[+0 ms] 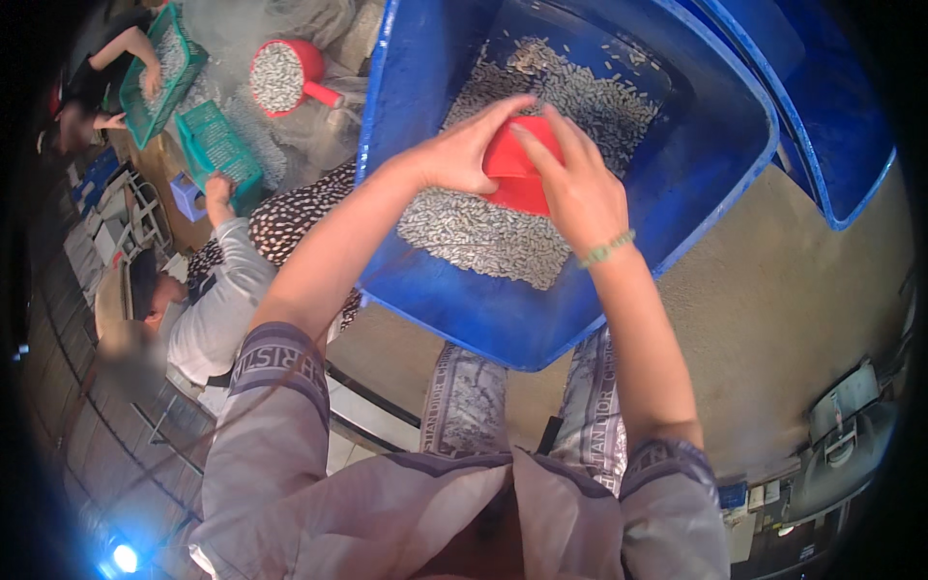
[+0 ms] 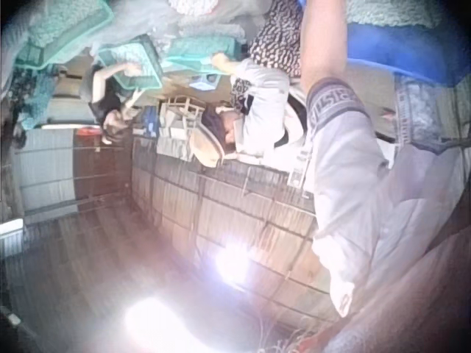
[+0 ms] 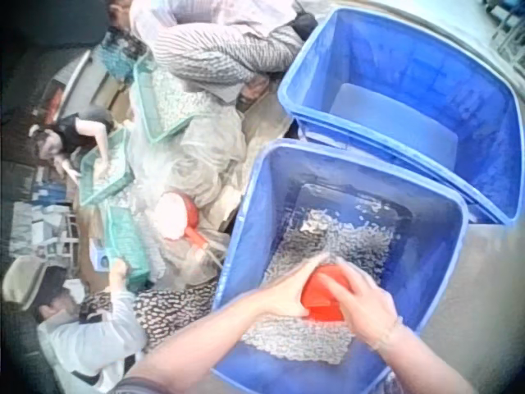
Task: The person sorts white silkworm cocoons by hand in a green basket, then pours them into a machine. They later use a red scoop to transfer cocoons between blue bins while other workers sort nearby.
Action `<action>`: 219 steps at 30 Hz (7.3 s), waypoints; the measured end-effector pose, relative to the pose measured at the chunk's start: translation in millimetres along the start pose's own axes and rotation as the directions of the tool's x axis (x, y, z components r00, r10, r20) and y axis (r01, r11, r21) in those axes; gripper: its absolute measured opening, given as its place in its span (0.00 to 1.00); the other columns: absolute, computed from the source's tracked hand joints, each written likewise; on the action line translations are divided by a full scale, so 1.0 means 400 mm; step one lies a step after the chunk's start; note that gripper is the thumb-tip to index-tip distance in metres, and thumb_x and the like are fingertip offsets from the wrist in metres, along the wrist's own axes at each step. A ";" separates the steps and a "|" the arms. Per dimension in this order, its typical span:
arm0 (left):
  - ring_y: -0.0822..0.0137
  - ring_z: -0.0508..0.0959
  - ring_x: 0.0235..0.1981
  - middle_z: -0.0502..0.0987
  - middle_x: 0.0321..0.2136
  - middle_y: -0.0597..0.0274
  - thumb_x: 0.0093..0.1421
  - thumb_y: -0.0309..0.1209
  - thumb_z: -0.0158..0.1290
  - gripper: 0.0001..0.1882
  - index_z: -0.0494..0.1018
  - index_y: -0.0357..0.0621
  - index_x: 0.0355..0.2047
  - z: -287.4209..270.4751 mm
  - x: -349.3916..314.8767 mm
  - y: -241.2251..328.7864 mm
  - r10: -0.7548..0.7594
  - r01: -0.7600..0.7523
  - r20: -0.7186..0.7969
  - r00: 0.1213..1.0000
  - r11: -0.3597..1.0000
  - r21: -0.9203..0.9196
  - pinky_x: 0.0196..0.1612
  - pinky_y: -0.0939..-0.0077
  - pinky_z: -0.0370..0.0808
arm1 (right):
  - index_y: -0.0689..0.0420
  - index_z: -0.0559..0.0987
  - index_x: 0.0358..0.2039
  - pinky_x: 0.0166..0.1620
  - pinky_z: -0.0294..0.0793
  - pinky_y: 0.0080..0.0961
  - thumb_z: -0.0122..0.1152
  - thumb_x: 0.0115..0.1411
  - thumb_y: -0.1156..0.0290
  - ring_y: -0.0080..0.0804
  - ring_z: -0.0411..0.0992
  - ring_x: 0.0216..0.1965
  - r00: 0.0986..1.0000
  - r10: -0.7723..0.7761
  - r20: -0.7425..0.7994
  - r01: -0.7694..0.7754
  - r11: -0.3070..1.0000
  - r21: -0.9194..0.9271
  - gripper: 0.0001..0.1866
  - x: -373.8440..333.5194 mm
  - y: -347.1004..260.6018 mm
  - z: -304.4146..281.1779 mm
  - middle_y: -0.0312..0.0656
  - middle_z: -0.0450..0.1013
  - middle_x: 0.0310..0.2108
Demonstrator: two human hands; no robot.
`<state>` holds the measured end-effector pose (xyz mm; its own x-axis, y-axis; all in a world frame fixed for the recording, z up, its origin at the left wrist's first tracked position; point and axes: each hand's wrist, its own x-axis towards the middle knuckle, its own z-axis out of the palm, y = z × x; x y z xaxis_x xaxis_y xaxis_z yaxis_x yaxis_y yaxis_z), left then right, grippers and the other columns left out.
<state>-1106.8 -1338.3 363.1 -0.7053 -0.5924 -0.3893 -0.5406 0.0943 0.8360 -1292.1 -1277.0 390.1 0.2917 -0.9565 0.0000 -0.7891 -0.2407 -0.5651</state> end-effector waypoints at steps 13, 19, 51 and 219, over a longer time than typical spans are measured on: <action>0.53 0.63 0.46 0.62 0.45 0.54 0.35 0.25 0.57 0.45 0.52 0.56 0.57 0.261 0.446 -0.266 0.186 0.073 -0.344 0.920 0.782 0.619 0.51 0.63 0.62 | 0.64 0.47 0.58 0.60 0.45 0.32 0.55 0.47 0.82 0.44 0.46 0.61 0.702 0.559 -0.440 -0.554 0.818 0.155 0.40 -0.163 0.201 -0.005 0.54 0.46 0.59; 0.52 0.60 0.50 0.60 0.49 0.56 0.35 0.25 0.58 0.49 0.48 0.63 0.58 0.324 0.359 -0.222 -0.039 -0.006 0.071 0.997 0.832 0.555 0.53 0.63 0.63 | 0.63 0.46 0.59 0.60 0.46 0.34 0.54 0.46 0.82 0.46 0.46 0.61 0.699 0.573 -0.427 -0.571 0.807 0.149 0.41 -0.159 0.181 -0.019 0.55 0.46 0.59; 0.64 0.70 0.42 0.66 0.45 0.56 0.26 0.17 0.47 0.51 0.50 0.51 0.58 0.481 -0.219 -0.302 -0.214 0.805 0.792 0.572 0.335 -0.490 0.40 0.74 0.70 | 0.59 0.47 0.59 0.59 0.51 0.34 0.59 0.47 0.74 0.46 0.51 0.59 0.745 0.517 -0.422 -0.545 0.836 0.062 0.42 -0.169 0.182 -0.025 0.55 0.50 0.58; 0.56 0.73 0.41 0.73 0.40 0.50 0.50 0.38 0.48 0.22 0.69 0.43 0.45 0.711 -0.695 0.452 -0.794 0.644 -0.450 0.409 0.601 -0.474 0.46 0.63 0.68 | 0.60 0.70 0.38 0.35 0.67 0.38 0.54 0.47 0.66 0.39 0.67 0.32 0.809 0.588 0.005 -0.549 0.752 0.364 0.18 -0.459 1.014 -0.351 0.48 0.68 0.27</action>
<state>-1138.7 -929.0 512.6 0.3471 -0.6773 -0.6487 -0.5614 -0.7041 0.4348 -1741.6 -1222.0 276.9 -0.2250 -0.9144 -0.3364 -0.5570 0.4040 -0.7256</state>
